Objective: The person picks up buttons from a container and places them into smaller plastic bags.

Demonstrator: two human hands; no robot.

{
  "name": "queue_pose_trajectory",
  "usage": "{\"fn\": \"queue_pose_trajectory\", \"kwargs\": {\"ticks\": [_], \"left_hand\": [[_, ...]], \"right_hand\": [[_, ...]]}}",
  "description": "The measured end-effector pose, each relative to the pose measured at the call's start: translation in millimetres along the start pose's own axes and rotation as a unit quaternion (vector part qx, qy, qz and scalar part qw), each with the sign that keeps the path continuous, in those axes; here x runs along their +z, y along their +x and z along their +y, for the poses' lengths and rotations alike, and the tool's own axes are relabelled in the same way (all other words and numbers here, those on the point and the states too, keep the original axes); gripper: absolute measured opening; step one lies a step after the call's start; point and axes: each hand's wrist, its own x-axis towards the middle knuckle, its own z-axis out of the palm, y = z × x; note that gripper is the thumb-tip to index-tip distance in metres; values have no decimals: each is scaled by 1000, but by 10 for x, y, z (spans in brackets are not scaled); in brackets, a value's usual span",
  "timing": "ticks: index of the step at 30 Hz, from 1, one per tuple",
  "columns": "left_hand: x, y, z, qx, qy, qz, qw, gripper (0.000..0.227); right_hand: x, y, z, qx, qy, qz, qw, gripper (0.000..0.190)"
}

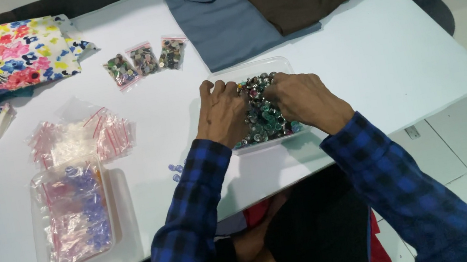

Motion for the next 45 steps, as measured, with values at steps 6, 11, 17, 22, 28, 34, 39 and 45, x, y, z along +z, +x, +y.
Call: {"fn": "queue_pose_trajectory", "kwargs": {"ticks": [6,11,17,22,28,34,39,45], "left_hand": [[414,-48,-214,-39,-134,-35,990,29],[659,-61,-215,-65,-219,-3,973,26],[530,-111,-205,-79,-242,15,967,28],[525,-121,-216,-82,-249,6,965,27],[524,-119,-209,-77,-240,11,968,28],[644,-89,-212,-70,-253,20,965,25],[120,-163,-187,-104,-343,41,933,24],[361,-136,-183,-110,-362,106,919,18]], "right_hand": [[76,53,-24,-21,-48,-22,998,20],[134,72,-151,-12,-22,6,1000,15],[419,231,-95,-55,0,40,998,23],[656,354,-74,-57,1,65,996,21],[370,240,-95,-56,84,88,991,24],[220,259,-32,-40,269,37,961,23],[72,186,-54,10,370,-18,929,22],[272,286,-45,0,534,-6,846,18]]}}
